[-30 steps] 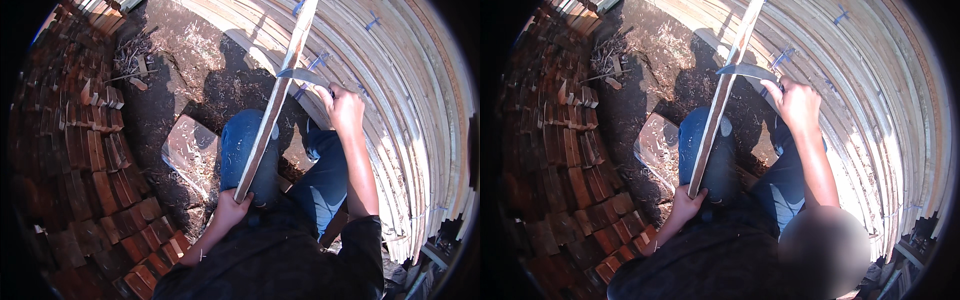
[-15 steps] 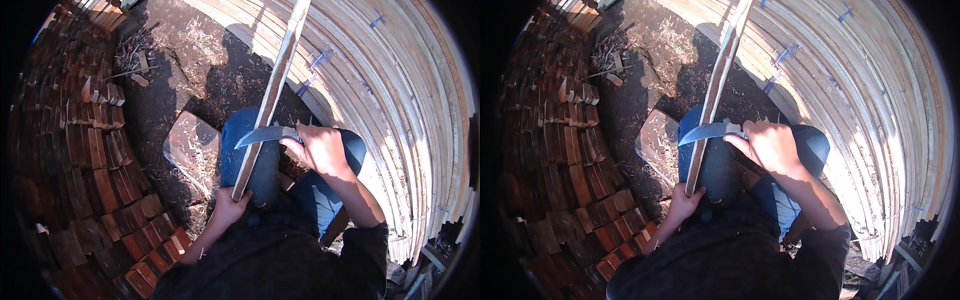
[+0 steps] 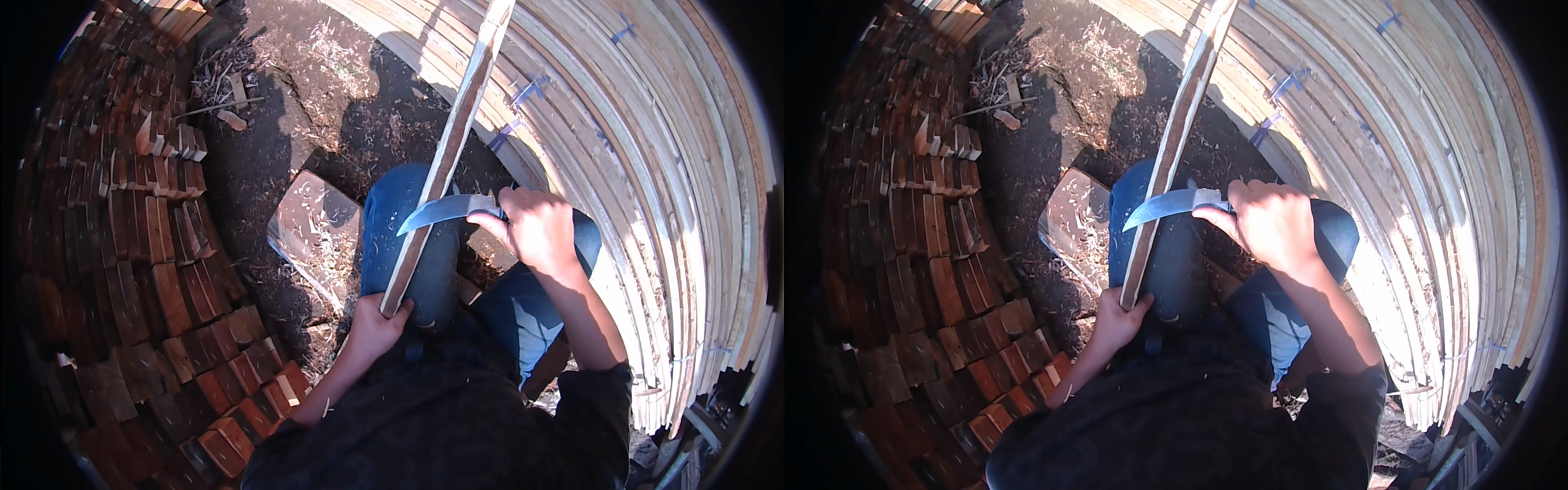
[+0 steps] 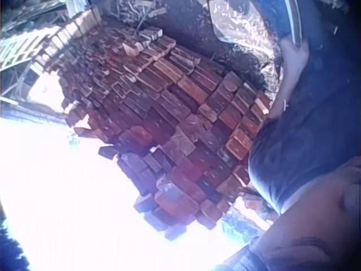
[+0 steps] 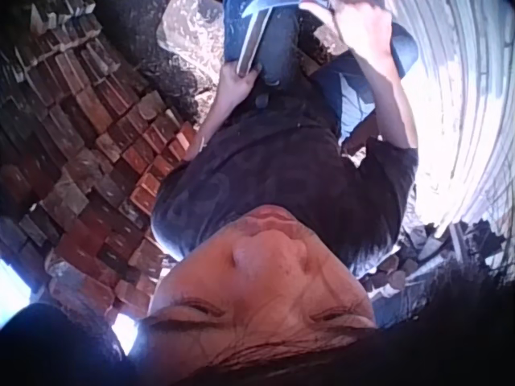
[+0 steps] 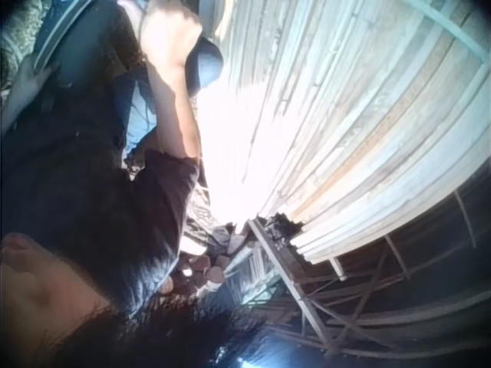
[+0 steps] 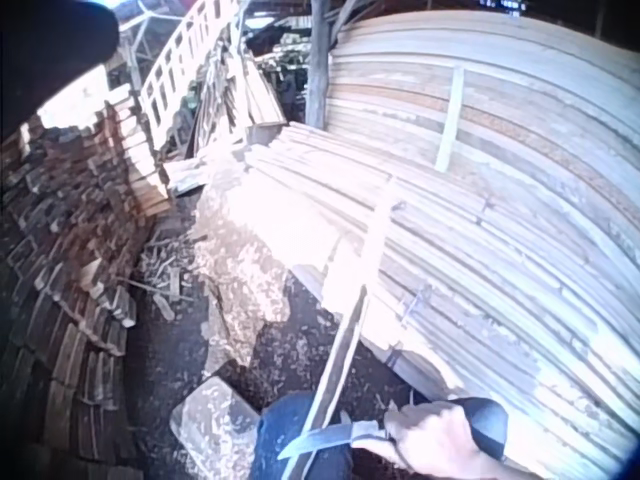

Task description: The person sits on the ground and uses a curved knife to shave thin strips from a long wooden plank resting on their lap. They hold the plank with one hand and repeatedly scrape along its length with the knife, producing wood shavings that fall to the ground.

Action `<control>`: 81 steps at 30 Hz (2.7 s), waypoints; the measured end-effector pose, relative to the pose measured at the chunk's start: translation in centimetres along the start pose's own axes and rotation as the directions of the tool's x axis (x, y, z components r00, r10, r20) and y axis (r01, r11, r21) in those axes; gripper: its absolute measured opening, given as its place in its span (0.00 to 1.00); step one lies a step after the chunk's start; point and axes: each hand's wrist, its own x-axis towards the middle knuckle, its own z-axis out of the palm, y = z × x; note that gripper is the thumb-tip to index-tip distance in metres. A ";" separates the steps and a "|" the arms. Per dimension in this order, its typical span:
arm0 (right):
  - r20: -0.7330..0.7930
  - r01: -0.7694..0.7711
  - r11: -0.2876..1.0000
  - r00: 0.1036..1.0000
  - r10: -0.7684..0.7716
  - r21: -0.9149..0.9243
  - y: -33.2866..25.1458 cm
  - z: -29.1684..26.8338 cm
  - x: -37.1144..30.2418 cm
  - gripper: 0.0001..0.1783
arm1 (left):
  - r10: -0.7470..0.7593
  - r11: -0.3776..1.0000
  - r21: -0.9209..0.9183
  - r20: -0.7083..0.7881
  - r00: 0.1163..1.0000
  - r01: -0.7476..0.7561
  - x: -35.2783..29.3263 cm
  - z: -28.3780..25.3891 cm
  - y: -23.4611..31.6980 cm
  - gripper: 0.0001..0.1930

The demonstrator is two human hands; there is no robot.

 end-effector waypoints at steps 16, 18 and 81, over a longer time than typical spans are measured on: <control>-0.232 -0.828 0.550 0.518 0.823 0.105 15.7 -5.9 1.8 0.39 | -0.035 0.999 0.015 -0.001 0.999 0.035 -0.5 -0.2 -0.6 0.18; -0.170 -0.746 0.659 0.641 0.749 0.091 12.4 -5.3 0.9 0.35 | -0.065 0.998 -0.017 0.012 0.998 0.065 -0.4 -0.4 -0.1 0.19; 0.295 -0.438 0.602 0.898 0.326 0.668 -6.2 3.8 -9.9 0.20 | -0.014 0.961 0.273 -0.094 0.995 0.039 -5.7 -3.9 -1.3 0.30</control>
